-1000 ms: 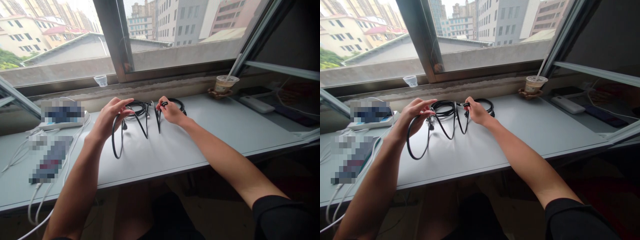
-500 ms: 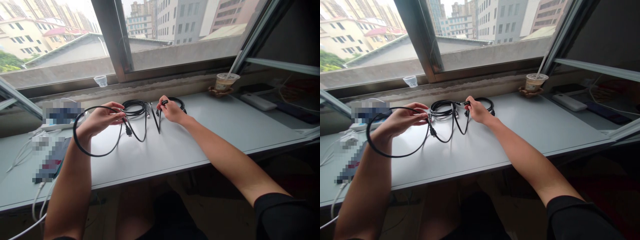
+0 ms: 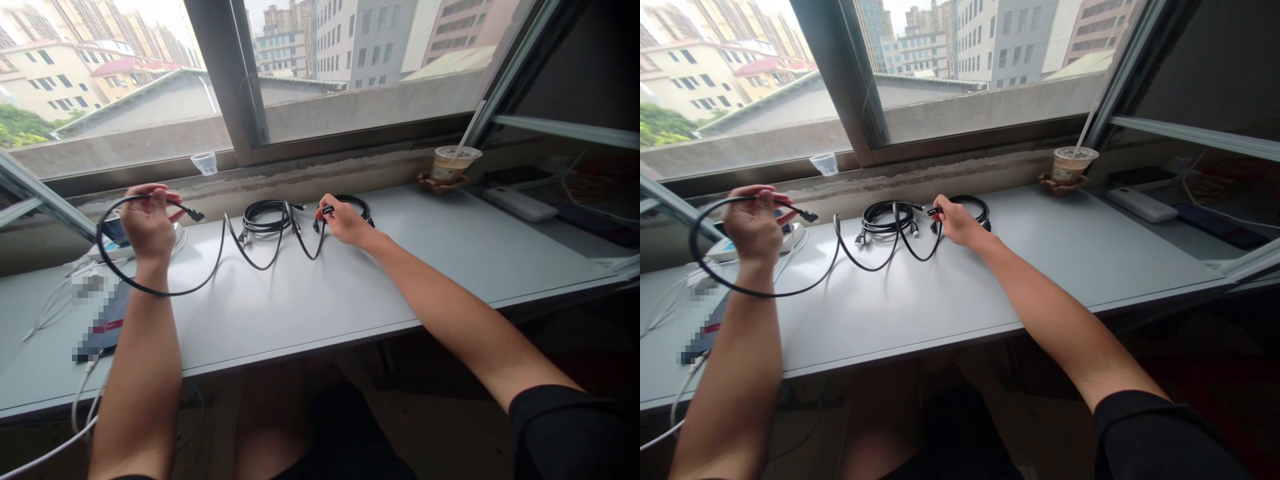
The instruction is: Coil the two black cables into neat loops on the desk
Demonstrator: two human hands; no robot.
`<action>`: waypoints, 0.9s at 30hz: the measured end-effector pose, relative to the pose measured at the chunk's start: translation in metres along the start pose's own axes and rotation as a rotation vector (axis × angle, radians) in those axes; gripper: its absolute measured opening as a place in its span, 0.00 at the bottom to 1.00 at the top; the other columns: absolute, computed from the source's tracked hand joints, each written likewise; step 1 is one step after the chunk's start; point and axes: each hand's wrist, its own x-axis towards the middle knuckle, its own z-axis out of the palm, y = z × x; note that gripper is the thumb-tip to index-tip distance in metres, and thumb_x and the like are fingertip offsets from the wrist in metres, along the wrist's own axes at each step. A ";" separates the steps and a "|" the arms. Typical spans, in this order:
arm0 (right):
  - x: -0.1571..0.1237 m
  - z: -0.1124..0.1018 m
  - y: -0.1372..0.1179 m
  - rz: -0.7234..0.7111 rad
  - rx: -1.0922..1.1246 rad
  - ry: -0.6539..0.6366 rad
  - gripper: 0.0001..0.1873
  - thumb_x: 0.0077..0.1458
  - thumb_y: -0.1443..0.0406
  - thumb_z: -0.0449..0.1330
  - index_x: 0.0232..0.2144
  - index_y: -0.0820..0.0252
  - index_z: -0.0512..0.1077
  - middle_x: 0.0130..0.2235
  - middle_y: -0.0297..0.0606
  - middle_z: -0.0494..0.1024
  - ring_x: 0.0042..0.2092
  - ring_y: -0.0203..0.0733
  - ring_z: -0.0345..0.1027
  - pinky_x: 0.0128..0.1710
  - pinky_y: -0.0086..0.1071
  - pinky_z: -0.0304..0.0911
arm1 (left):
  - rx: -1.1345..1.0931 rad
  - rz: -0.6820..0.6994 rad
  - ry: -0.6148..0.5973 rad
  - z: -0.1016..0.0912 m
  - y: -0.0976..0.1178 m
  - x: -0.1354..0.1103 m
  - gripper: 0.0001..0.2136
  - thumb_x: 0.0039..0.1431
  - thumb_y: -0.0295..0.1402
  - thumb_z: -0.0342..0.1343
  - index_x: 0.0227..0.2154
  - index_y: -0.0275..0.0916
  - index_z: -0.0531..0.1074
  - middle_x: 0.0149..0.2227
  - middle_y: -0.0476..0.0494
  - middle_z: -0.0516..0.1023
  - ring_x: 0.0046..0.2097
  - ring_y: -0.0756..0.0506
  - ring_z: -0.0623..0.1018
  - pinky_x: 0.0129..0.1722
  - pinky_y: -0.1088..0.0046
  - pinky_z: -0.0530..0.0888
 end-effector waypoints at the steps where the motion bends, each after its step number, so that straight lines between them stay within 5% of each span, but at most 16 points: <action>1: 0.000 0.000 0.000 -0.008 -0.006 -0.001 0.05 0.64 0.65 0.54 0.43 0.52 0.62 0.43 0.44 0.83 0.45 0.49 0.78 0.51 0.43 0.73 | 0.053 -0.029 -0.067 0.001 -0.006 -0.002 0.12 0.70 0.39 0.60 0.47 0.34 0.73 0.37 0.47 0.80 0.39 0.49 0.83 0.35 0.72 0.83; 8: -0.001 0.002 -0.006 -0.070 0.064 0.069 0.18 0.64 0.60 0.58 0.56 0.49 0.63 0.58 0.46 0.76 0.39 0.45 0.79 0.41 0.43 0.76 | 0.131 -0.238 -0.454 0.016 -0.022 -0.019 0.14 0.59 0.38 0.65 0.45 0.38 0.76 0.39 0.43 0.77 0.43 0.43 0.83 0.43 0.60 0.86; 11: 0.000 0.005 -0.008 -0.076 0.120 0.062 0.13 0.68 0.58 0.54 0.54 0.50 0.64 0.53 0.45 0.79 0.39 0.45 0.79 0.41 0.42 0.76 | 0.085 -0.285 -0.531 0.018 -0.017 -0.021 0.16 0.56 0.37 0.67 0.46 0.39 0.76 0.40 0.44 0.77 0.44 0.43 0.83 0.49 0.54 0.85; 17: 0.002 0.006 -0.006 -0.241 -0.015 0.160 0.08 0.65 0.65 0.52 0.43 0.54 0.71 0.45 0.43 0.81 0.45 0.48 0.76 0.48 0.41 0.71 | 0.109 -0.161 -0.494 0.022 -0.004 -0.025 0.16 0.58 0.41 0.65 0.45 0.38 0.78 0.42 0.41 0.80 0.45 0.42 0.83 0.51 0.55 0.84; 23: 0.000 0.000 -0.010 -0.183 -0.078 0.098 0.13 0.62 0.68 0.52 0.41 0.54 0.76 0.42 0.41 0.81 0.43 0.47 0.74 0.48 0.39 0.69 | 0.179 -0.061 -0.478 0.019 0.002 -0.026 0.17 0.59 0.43 0.64 0.46 0.37 0.81 0.43 0.40 0.82 0.44 0.43 0.84 0.46 0.63 0.85; 27: 0.000 -0.002 -0.011 -0.207 -0.112 0.058 0.17 0.65 0.67 0.50 0.44 0.54 0.79 0.43 0.42 0.81 0.43 0.46 0.74 0.48 0.40 0.70 | 0.134 -0.075 -0.346 0.020 0.010 -0.025 0.18 0.60 0.43 0.64 0.48 0.37 0.81 0.39 0.41 0.82 0.40 0.43 0.84 0.41 0.65 0.85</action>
